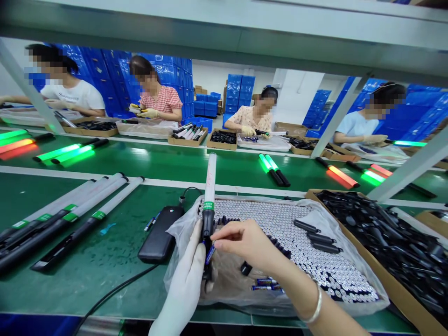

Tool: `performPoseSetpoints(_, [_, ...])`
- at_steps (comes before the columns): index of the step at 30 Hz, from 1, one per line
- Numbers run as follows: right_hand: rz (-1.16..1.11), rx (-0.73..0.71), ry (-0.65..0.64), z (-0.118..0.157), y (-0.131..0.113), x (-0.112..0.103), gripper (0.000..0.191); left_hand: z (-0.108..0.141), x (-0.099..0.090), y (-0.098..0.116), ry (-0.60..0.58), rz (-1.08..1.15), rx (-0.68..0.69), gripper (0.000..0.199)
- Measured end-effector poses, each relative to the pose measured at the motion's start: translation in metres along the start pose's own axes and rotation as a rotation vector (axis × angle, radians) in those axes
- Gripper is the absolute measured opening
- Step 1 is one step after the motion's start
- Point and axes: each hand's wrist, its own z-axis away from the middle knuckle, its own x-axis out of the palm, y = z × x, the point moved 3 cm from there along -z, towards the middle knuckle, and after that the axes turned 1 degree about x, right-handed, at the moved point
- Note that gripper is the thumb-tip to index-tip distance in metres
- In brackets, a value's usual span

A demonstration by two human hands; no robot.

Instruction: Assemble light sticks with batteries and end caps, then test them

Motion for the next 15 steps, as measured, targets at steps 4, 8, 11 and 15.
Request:
performPoseSetpoints(4, [0.081,-0.055,0.157,-0.002,-0.001,0.020,0.015,-0.005,-0.002,-0.003,-0.052,-0.061,-0.055,0.063])
performPoseSetpoints(8, [0.158,-0.111,0.281,-0.002,0.004,0.010,0.013,-0.009,-0.001,0.000,-0.069,0.199,-0.115,0.062])
performPoseSetpoints(11, [0.390,-0.060,0.235,-0.010,0.025,-0.005,0.012,-0.009,0.005,0.001,-0.138,0.394,-0.274,0.069])
performPoseSetpoints(15, [0.806,-0.016,0.087,-0.022,0.057,-0.006,0.020,-0.009,0.006,0.005,-0.104,0.295,-0.342,0.066])
